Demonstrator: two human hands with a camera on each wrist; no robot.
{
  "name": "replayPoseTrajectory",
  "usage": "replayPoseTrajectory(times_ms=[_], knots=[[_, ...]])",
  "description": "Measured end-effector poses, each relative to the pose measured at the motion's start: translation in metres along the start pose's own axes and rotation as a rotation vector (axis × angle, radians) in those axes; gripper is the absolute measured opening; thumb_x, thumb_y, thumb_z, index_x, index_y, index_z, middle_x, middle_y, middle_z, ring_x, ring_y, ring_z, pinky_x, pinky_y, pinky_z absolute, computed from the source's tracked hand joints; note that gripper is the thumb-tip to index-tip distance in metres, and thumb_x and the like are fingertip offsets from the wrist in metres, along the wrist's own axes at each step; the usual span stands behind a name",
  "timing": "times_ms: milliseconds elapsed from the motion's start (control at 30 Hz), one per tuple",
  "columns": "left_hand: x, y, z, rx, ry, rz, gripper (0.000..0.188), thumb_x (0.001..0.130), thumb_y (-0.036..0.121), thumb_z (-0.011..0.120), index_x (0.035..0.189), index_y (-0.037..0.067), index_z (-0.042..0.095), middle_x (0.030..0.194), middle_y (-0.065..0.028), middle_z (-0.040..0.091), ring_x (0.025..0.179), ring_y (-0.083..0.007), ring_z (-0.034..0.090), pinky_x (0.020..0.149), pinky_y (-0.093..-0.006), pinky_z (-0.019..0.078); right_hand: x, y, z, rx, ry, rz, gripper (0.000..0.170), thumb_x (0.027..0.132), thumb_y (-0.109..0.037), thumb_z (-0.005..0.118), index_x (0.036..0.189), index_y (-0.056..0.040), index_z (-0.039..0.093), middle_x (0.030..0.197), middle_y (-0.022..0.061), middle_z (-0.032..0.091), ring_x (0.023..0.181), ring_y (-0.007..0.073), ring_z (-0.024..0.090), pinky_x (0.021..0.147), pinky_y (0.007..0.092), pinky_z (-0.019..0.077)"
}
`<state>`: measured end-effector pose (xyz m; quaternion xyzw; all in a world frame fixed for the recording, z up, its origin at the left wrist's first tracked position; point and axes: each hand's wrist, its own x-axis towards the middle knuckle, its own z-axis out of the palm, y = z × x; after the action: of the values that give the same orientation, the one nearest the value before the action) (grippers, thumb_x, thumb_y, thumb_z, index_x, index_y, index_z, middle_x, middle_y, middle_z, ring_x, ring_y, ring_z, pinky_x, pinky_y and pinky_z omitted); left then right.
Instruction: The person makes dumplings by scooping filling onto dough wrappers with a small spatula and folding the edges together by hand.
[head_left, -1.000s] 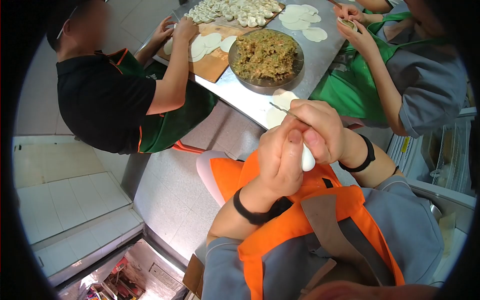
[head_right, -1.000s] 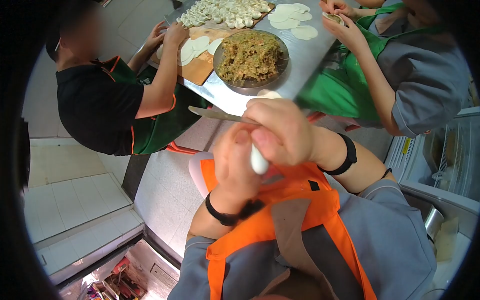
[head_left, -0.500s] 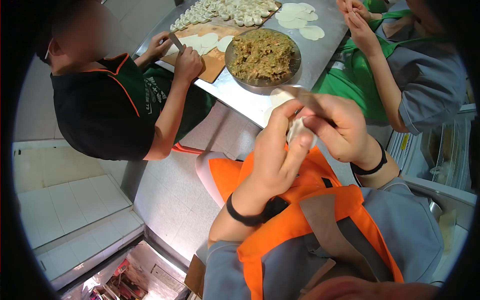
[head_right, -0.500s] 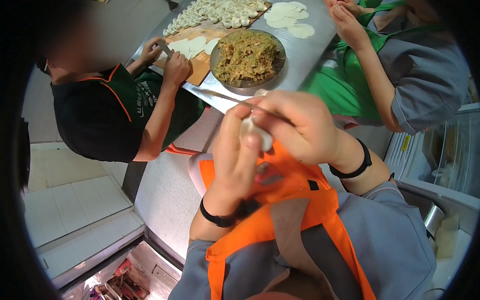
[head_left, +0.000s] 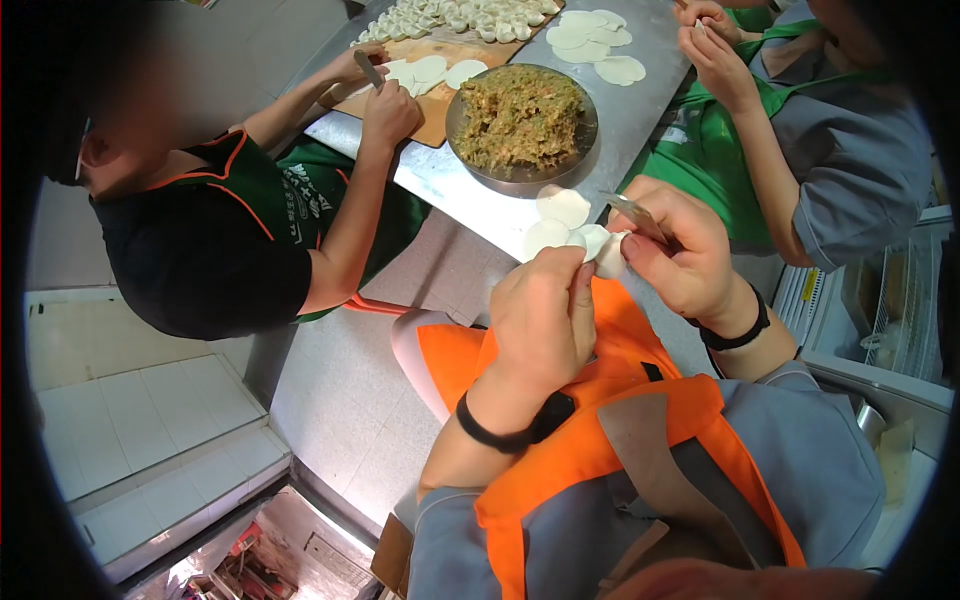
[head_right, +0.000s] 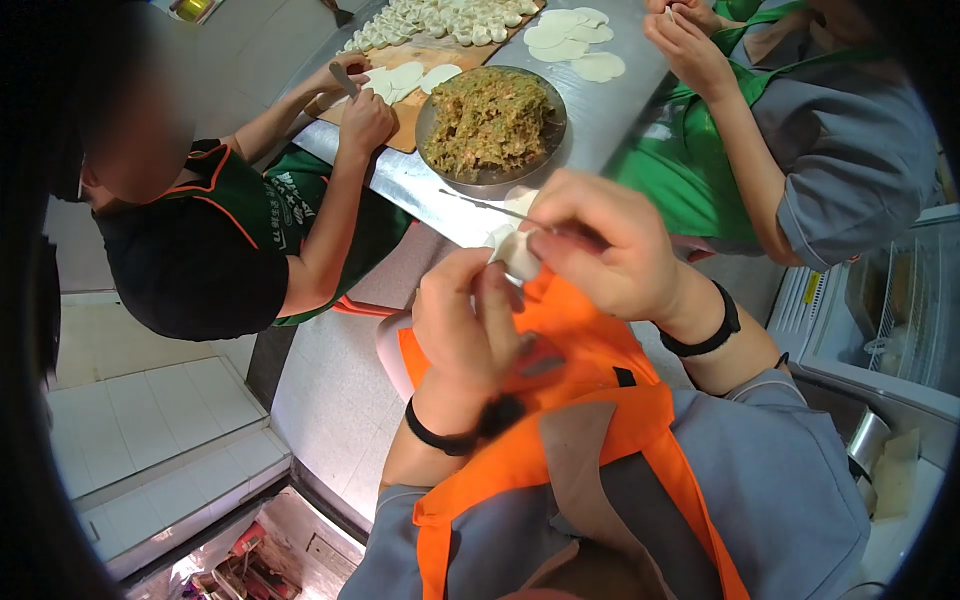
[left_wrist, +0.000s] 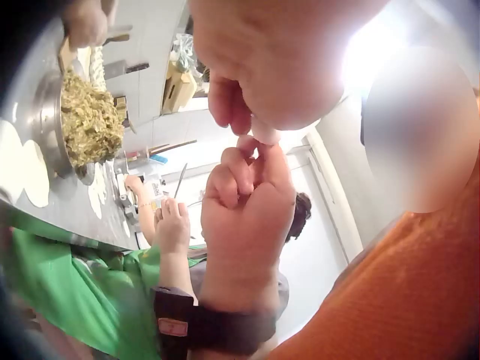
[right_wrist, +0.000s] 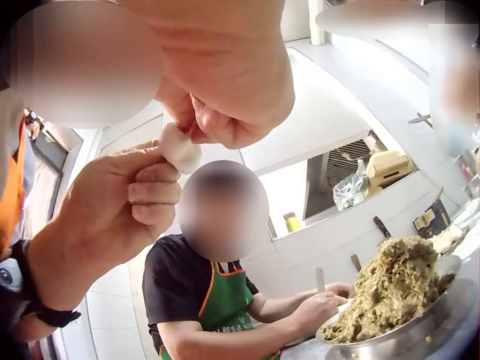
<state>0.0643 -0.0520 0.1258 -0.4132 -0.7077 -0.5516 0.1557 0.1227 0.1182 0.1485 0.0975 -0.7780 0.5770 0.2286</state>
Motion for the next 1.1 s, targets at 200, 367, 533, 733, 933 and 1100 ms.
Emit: replayPoseTrajectory(times_ms=[200, 367, 533, 733, 933, 1100], knots=[[0.008, -0.006, 0.003, -0.053, -0.041, -0.08, 0.017, 0.086, -0.004, 0.064, 0.099, -0.001, 0.054, 0.079, -0.0132, 0.063, 0.055, -0.0285, 0.059, 0.049, -0.0353, 0.0442, 0.022, -0.009, -0.01, -0.108, -0.086, 0.021, 0.005, 0.085, 0.001, 0.064, 0.089, 0.0014, 0.061, 0.08, 0.0091, 0.059, 0.066, 0.0154, 0.056, 0.057, 0.0271, 0.041], [0.016, -0.014, 0.013, -0.21, -0.031, -0.241, 0.017, 0.089, -0.003, 0.062, 0.102, -0.002, 0.052, 0.076, -0.0093, 0.061, 0.055, -0.0203, 0.058, 0.051, -0.0307, 0.0439, 0.043, -0.004, -0.021, -0.187, -0.184, 0.029, 0.005, 0.087, -0.003, 0.063, 0.087, 0.0018, 0.061, 0.079, 0.0089, 0.059, 0.067, 0.0196, 0.057, 0.058, 0.0292, 0.043], [0.026, -0.033, 0.017, -0.476, 0.048, -0.51, 0.019, 0.092, -0.001, 0.059, 0.109, -0.002, 0.051, 0.07, -0.0046, 0.055, 0.057, -0.011, 0.054, 0.054, -0.0264, 0.0432, 0.087, 0.036, -0.045, -0.449, -0.071, 0.021, 0.014, 0.093, -0.012, 0.059, 0.087, -0.0007, 0.063, 0.075, 0.0074, 0.061, 0.07, 0.0168, 0.059, 0.063, 0.0296, 0.044], [0.019, -0.078, 0.013, -0.237, -0.135, -0.731, 0.009, 0.096, 0.003, 0.054, 0.105, 0.0, 0.055, 0.068, -0.0018, 0.055, 0.057, -0.0082, 0.055, 0.052, -0.0235, 0.0435, 0.191, 0.181, -0.091, -0.548, 0.004, 0.067, 0.019, 0.092, -0.021, 0.063, 0.09, -0.0025, 0.067, 0.076, 0.0071, 0.066, 0.068, 0.0168, 0.059, 0.064, 0.0306, 0.0456], [0.002, -0.106, 0.011, -0.352, -0.163, -1.009, 0.006, 0.098, 0.005, 0.053, 0.099, 0.002, 0.058, 0.071, 0.0, 0.056, 0.058, -0.0064, 0.055, 0.052, -0.0216, 0.0425, 0.262, 0.296, -0.079, -0.739, -0.152, 0.054, 0.018, 0.088, -0.022, 0.063, 0.089, -0.0053, 0.068, 0.081, 0.0122, 0.069, 0.073, 0.0293, 0.064, 0.068, 0.0387, 0.0497], [-0.008, -0.124, 0.0, -0.285, -0.119, -1.119, 0.008, 0.098, 0.007, 0.052, 0.098, 0.002, 0.059, 0.073, -0.0003, 0.058, 0.059, -0.0058, 0.055, 0.053, -0.0214, 0.0423, 0.276, 0.339, -0.061, -1.056, -0.255, 0.133, 0.019, 0.089, -0.025, 0.061, 0.093, -0.0081, 0.069, 0.086, 0.0142, 0.07, 0.083, 0.0335, 0.067, 0.074, 0.0443, 0.0524]])
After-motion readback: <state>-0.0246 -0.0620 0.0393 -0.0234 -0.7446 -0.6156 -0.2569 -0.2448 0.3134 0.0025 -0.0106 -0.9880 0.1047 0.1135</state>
